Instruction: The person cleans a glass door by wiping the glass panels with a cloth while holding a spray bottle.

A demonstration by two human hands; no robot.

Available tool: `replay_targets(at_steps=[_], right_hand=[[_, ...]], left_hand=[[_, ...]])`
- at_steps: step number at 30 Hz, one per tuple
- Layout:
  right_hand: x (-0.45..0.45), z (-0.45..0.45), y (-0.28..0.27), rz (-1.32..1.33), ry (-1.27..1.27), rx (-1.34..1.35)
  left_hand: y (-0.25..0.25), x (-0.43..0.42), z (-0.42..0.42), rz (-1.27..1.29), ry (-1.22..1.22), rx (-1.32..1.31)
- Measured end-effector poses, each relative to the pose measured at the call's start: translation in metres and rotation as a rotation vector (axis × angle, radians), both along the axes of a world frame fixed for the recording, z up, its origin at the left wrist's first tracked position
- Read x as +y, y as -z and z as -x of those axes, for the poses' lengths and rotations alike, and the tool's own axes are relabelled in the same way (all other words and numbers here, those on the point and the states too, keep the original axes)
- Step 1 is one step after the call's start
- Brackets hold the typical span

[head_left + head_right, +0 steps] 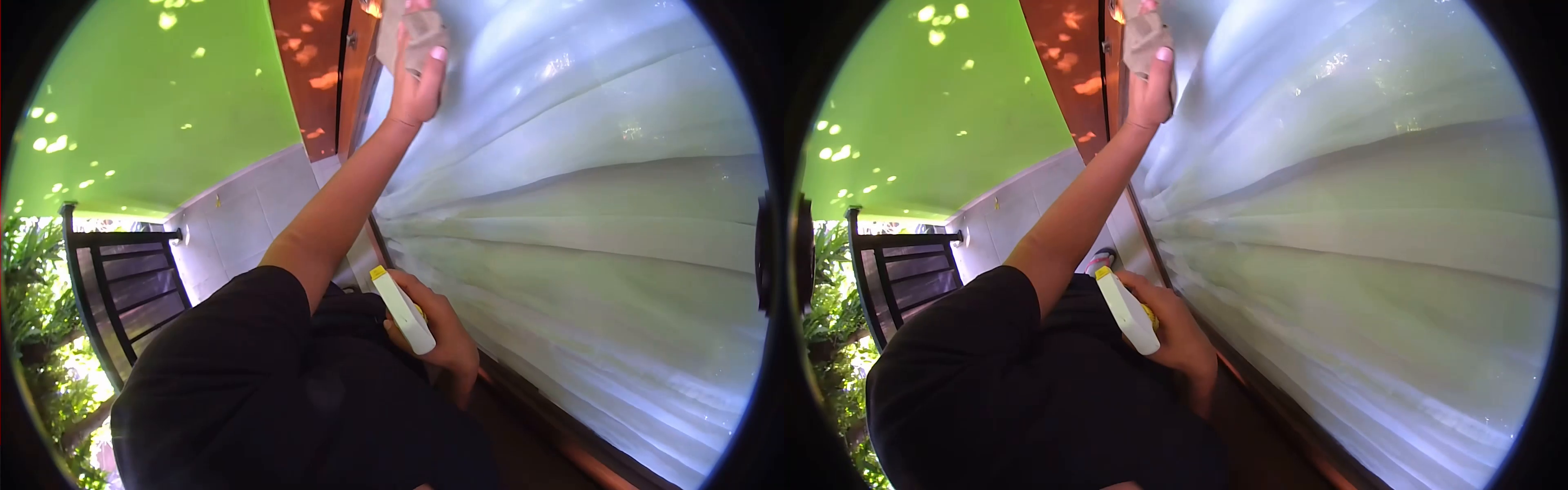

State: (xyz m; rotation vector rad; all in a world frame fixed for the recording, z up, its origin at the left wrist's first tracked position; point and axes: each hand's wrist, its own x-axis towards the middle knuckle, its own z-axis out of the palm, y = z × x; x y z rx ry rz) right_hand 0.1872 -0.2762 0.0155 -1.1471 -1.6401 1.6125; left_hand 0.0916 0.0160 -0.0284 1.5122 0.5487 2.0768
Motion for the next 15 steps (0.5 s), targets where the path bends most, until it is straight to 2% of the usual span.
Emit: replay_targets(at_steps=[1, 4, 7, 9, 11, 13, 15], right_hand=[[0.0, 0.001, 0.0, -0.025, -0.007, 0.01], [0.001, 0.001, 0.002, -0.066, -0.022, 0.032], [-0.001, -0.002, 0.004, -0.031, -0.019, 0.033], [-0.001, -0.001, 0.004, -0.028, -0.01, 0.029], [-0.002, -0.001, 0.004, -0.023, -0.021, 0.026], [0.002, 0.0, 0.004, -0.041, -0.024, 0.024], [0.003, 0.001, 0.001, -0.069, -0.015, 0.03]], left_hand=[[0.031, 0.013, 0.006, 0.184, 0.042, 0.106], [0.074, 0.003, 0.007, 0.623, 0.092, -0.055], [0.161, 0.005, -0.004, 0.757, 0.121, -0.237], [0.202, -0.007, -0.011, 0.971, 0.217, -0.391], [0.204, -0.016, -0.018, 1.155, 0.245, -0.549], [0.184, -0.023, -0.03, 1.314, 0.207, -0.707], [0.152, -0.034, -0.026, 1.287, 0.339, -0.717]])
